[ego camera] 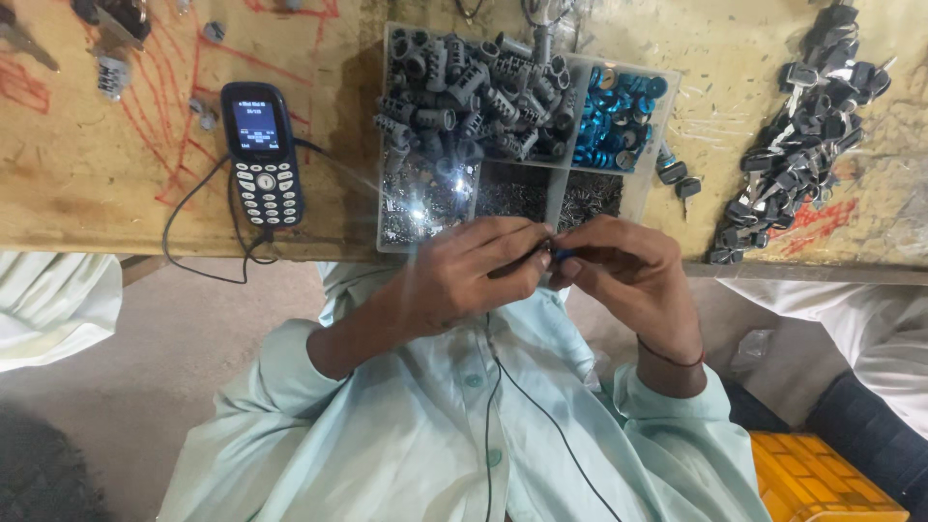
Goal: The person picks grey plastic plug bodies from a compartment tray, inserts a small metal screw part into each one by hand, and places the assembled plug on the workbench, repeating this for one plug at a time.
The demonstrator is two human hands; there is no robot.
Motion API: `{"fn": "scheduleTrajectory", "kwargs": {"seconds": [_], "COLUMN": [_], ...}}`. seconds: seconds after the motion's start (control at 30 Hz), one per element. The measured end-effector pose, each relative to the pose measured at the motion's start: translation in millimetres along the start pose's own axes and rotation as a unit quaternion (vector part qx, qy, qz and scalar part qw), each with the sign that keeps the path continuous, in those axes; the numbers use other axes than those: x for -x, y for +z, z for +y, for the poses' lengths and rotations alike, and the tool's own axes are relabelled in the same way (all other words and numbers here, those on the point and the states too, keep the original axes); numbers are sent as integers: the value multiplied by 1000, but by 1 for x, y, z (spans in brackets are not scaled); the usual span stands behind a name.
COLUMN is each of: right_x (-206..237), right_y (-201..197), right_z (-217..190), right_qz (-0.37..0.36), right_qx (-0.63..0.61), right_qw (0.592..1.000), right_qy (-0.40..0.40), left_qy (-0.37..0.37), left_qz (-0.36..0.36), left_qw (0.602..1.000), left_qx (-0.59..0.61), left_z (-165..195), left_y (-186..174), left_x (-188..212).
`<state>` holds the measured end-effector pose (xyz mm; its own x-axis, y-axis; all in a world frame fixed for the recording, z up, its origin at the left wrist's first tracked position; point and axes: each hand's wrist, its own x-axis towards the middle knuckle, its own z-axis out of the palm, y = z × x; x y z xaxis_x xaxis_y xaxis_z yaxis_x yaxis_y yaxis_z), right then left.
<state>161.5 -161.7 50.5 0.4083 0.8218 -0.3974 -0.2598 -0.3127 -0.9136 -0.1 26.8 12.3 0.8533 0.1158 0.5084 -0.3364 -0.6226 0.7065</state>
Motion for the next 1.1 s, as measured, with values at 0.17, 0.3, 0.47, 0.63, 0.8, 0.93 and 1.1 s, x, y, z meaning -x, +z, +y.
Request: {"fn": "scheduleTrajectory", "kwargs": {"seconds": [0.17,0.3,0.47,0.63,0.8,0.93,1.1], "right_x": [2,-4,-13,-21,-10,-1,-6], "right_y": [-10,-16,-20,-16,-6,2,-7], "right_z": [-3,5,5,-3,13,17,-7], "right_qz": [-56,-87,-65,-179,-154,-127,-168], "right_qx": [61,55,156,21,-172,-185,-190], "right_qw": [995,994,985,980,958,961,947], "right_qy": [-54,-23,30,85,173,162,196], "left_qy": [5,36,93,48,-246,-96,-9], "left_qz": [-16,-21,-36,-19,-23,-15,-27], "left_qw": [1000,998,994,998,898,975,994], "left_qx": [-21,-41,-46,41,365,199,102], "left_z": [2,0,-5,4,16,13,12], "left_y": [1,5,8,11,23,24,18], "left_x": [-1,1,3,5,7,9,7]}}
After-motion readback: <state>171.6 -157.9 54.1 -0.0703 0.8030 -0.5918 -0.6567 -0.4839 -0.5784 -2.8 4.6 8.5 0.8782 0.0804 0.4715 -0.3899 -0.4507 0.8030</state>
